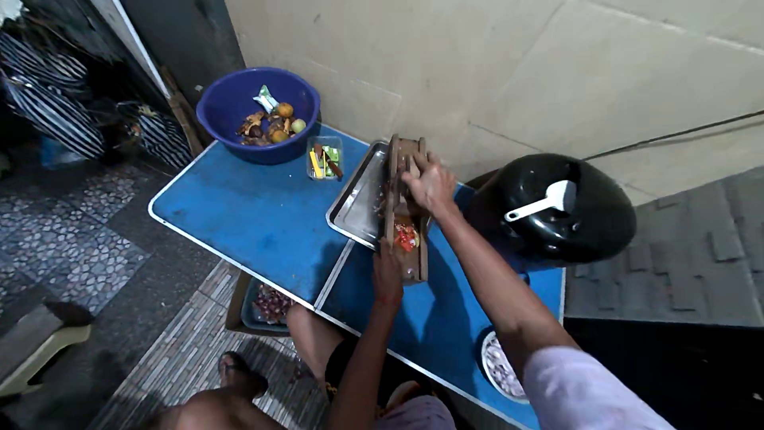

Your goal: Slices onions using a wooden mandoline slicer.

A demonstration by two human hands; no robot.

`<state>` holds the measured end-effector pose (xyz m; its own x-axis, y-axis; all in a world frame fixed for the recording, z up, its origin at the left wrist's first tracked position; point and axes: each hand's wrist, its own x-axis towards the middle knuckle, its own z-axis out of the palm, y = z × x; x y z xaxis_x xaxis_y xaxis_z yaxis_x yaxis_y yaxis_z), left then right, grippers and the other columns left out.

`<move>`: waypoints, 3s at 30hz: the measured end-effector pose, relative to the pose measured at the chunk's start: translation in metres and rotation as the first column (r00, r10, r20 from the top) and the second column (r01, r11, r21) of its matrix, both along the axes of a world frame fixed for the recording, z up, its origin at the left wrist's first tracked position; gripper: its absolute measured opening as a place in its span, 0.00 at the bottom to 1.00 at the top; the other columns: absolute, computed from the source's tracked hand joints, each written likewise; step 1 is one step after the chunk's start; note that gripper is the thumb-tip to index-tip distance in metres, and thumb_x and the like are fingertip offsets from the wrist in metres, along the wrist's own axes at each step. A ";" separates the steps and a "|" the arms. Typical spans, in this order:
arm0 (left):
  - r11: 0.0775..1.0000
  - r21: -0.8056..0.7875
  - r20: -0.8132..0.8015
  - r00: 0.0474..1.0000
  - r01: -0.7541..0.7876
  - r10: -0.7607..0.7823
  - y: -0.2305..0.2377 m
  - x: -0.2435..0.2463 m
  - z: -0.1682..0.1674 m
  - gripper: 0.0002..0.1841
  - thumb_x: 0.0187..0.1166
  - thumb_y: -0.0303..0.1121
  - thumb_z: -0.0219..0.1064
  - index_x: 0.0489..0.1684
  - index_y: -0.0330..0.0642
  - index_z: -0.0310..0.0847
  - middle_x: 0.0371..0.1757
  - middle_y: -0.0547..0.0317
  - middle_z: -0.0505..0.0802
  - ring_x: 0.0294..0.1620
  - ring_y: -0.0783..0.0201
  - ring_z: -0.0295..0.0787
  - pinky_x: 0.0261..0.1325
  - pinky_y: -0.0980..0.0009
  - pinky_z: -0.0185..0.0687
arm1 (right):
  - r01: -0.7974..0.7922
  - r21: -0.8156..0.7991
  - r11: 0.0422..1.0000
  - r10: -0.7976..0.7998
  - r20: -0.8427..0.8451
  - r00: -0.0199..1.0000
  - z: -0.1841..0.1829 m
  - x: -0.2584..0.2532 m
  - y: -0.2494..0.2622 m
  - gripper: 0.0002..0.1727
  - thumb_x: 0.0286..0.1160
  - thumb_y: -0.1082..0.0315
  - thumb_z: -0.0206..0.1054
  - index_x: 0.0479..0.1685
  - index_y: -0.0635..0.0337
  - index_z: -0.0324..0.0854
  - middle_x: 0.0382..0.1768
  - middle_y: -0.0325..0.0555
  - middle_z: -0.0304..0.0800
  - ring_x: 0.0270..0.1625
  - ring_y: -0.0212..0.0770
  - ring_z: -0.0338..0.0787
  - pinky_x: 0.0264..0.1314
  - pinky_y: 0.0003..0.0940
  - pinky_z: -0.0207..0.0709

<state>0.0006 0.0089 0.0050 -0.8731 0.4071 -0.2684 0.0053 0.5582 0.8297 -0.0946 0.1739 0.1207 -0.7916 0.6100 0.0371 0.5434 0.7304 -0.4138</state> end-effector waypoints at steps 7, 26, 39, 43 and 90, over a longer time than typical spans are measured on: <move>0.999 -0.045 0.000 1.000 0.009 -0.009 0.000 -0.001 0.001 0.28 0.94 0.33 0.47 0.93 0.38 0.52 0.75 0.27 0.79 0.70 0.37 0.84 0.72 0.49 0.81 | -0.005 -0.034 0.999 0.005 -0.013 1.000 0.004 -0.027 0.019 0.36 0.75 0.42 0.68 0.84 0.45 0.75 0.82 0.57 0.73 0.71 0.67 0.83 0.64 0.73 0.74; 0.999 -0.045 0.017 1.000 0.015 -0.015 0.000 0.002 0.004 0.30 0.91 0.32 0.54 0.92 0.37 0.54 0.75 0.30 0.79 0.70 0.40 0.84 0.73 0.51 0.81 | -0.047 -0.010 0.999 0.047 -0.018 0.999 0.000 0.020 -0.009 0.39 0.74 0.44 0.70 0.87 0.46 0.70 0.89 0.55 0.63 0.66 0.69 0.86 0.60 0.74 0.76; 0.999 -0.042 0.000 1.000 0.015 -0.015 0.000 0.002 0.002 0.29 0.93 0.34 0.51 0.93 0.41 0.53 0.72 0.30 0.82 0.67 0.39 0.86 0.70 0.49 0.83 | -0.028 -0.012 1.000 0.027 -0.042 0.999 0.002 -0.011 0.014 0.39 0.74 0.42 0.68 0.85 0.46 0.72 0.86 0.59 0.66 0.71 0.70 0.82 0.62 0.75 0.75; 1.000 0.022 -0.007 1.000 -0.009 0.009 0.001 0.004 -0.008 0.28 0.93 0.34 0.51 0.91 0.38 0.56 0.72 0.28 0.81 0.67 0.38 0.86 0.70 0.48 0.82 | -0.066 0.032 0.997 0.068 -0.048 0.997 -0.006 0.041 -0.022 0.38 0.77 0.46 0.68 0.87 0.50 0.70 0.89 0.61 0.63 0.61 0.73 0.86 0.50 0.76 0.76; 0.999 -0.030 -0.096 0.995 -0.014 0.011 0.009 0.005 -0.015 0.27 0.92 0.33 0.51 0.91 0.39 0.57 0.71 0.32 0.83 0.67 0.40 0.87 0.69 0.49 0.84 | -0.029 0.033 0.999 0.030 -0.029 0.999 -0.007 0.038 -0.021 0.37 0.76 0.44 0.68 0.85 0.48 0.72 0.88 0.60 0.63 0.59 0.73 0.85 0.50 0.73 0.76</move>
